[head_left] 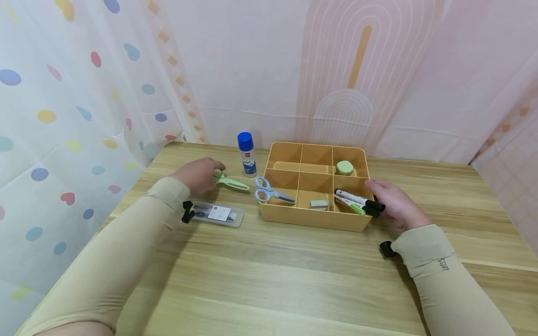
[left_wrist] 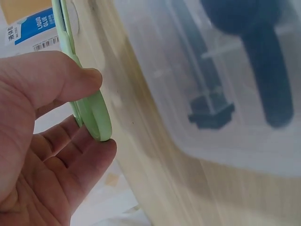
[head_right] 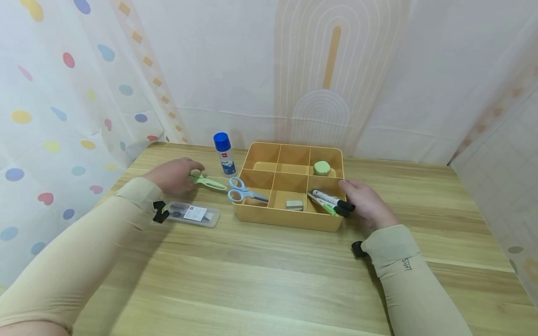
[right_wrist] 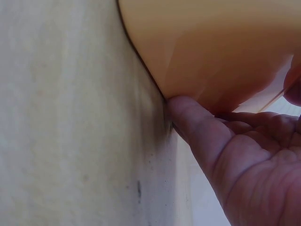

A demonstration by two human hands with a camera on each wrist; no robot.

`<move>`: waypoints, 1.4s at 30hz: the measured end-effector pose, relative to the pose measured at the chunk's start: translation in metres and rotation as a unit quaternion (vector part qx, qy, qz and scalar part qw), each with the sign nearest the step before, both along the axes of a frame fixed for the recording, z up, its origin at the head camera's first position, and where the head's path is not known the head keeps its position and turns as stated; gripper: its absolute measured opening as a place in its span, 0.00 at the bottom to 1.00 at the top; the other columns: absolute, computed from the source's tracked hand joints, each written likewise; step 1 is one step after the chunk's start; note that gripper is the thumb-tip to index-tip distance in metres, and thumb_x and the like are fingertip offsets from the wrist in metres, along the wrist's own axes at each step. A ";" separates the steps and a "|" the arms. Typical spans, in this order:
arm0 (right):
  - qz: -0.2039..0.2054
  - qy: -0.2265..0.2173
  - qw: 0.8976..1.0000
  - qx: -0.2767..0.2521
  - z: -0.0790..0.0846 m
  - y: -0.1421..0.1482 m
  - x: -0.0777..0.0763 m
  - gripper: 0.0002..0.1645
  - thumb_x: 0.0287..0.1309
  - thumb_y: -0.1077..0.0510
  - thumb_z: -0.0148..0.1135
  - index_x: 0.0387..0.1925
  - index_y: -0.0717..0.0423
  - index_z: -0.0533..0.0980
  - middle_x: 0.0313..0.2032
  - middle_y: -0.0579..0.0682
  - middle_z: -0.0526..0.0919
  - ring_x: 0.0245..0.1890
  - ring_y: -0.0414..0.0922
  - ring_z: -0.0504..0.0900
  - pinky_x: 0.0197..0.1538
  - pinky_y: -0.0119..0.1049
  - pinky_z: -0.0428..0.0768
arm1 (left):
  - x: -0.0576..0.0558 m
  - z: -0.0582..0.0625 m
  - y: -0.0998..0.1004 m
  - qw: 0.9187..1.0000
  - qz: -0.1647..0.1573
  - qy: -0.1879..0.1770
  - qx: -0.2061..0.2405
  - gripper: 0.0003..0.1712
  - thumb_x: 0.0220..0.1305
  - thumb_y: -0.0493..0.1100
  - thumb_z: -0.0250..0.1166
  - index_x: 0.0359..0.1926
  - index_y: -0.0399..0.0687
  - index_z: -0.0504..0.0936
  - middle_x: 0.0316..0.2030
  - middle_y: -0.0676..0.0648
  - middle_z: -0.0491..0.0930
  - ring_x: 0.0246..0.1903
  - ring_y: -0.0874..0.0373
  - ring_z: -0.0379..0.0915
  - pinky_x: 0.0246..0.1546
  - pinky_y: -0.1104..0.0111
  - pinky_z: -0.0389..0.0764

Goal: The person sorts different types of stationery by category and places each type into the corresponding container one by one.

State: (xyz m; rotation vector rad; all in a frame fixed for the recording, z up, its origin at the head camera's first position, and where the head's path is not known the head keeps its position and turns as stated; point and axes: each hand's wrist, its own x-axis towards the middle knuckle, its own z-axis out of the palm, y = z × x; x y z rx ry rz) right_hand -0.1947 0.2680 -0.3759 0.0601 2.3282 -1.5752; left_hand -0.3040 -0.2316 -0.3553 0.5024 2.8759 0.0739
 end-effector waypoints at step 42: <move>0.001 0.001 1.000 0.014 0.002 0.001 0.003 0.52 0.80 0.34 0.38 0.82 0.71 0.42 0.81 0.72 0.46 0.80 0.63 0.51 0.80 0.62 0.58 | 0.045 0.057 0.008 0.996 -0.049 0.071 0.027 0.35 0.63 0.42 0.68 0.72 0.44 0.75 0.69 0.35 0.74 0.64 0.37 0.76 0.64 0.42 0.78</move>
